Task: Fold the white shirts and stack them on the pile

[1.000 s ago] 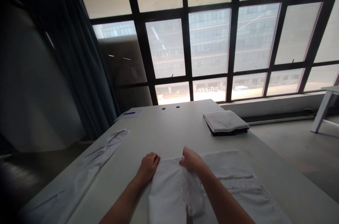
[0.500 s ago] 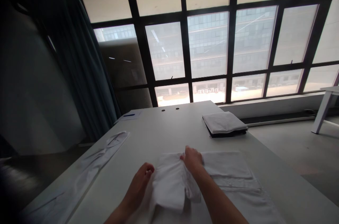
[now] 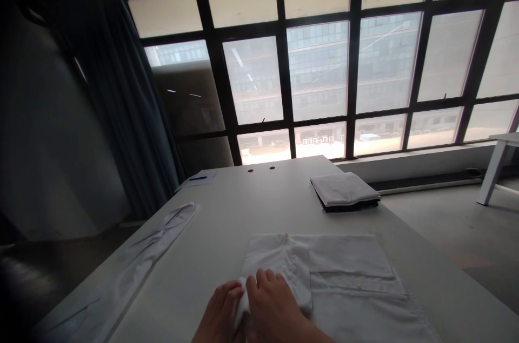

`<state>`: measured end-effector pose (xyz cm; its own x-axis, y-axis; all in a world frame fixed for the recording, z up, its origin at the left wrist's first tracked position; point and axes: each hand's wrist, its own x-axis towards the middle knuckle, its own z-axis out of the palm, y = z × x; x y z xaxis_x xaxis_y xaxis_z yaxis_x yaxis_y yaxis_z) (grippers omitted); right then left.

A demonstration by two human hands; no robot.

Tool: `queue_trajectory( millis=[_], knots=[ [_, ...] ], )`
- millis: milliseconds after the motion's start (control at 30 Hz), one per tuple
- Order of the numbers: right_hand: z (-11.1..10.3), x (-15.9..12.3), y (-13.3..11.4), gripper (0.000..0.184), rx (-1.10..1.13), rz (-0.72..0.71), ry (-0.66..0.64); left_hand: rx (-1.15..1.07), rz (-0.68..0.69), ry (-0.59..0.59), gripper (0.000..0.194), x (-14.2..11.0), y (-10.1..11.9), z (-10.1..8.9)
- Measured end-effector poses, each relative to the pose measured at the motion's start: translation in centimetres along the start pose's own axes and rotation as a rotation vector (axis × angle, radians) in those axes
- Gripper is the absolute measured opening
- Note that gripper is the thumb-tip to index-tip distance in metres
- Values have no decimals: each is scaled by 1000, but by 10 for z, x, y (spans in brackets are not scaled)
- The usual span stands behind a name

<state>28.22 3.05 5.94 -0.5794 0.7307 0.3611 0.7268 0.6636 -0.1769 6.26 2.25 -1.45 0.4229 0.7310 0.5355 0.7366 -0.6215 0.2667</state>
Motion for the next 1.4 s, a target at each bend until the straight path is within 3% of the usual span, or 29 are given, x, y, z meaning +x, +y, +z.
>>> queue_trajectory(
  millis=[67,133,233,367,467,567,700,900,1133,1267,1400],
  knots=[
    [25,-15,7,25,-163,-7,147,32,-13,-6,62,-3,-2,6],
    [41,-25,18,19,-248,-48,297,48,-10,-23,63,-5,-2,10],
    [43,-37,31,12,-259,-174,394,20,18,-84,65,-4,-4,10],
    [37,-47,44,7,-193,-321,333,-72,49,-263,74,2,-6,-5],
    [47,-56,54,13,-148,-360,306,-133,55,-334,76,8,-6,-23],
    [57,-63,63,8,-55,-320,227,-160,56,-332,58,13,0,-37],
    [48,-65,65,2,31,-313,194,-125,74,-319,32,16,9,-47],
    [39,-63,64,23,76,-437,248,-86,110,-351,18,20,12,-49],
    [57,-64,69,34,121,-508,216,-187,199,-597,50,28,10,-49],
    [60,-64,72,36,141,-528,225,-194,194,-596,66,22,-1,-44],
    [71,-63,76,39,135,-588,238,-160,269,-614,66,9,-25,-21]
  ],
)
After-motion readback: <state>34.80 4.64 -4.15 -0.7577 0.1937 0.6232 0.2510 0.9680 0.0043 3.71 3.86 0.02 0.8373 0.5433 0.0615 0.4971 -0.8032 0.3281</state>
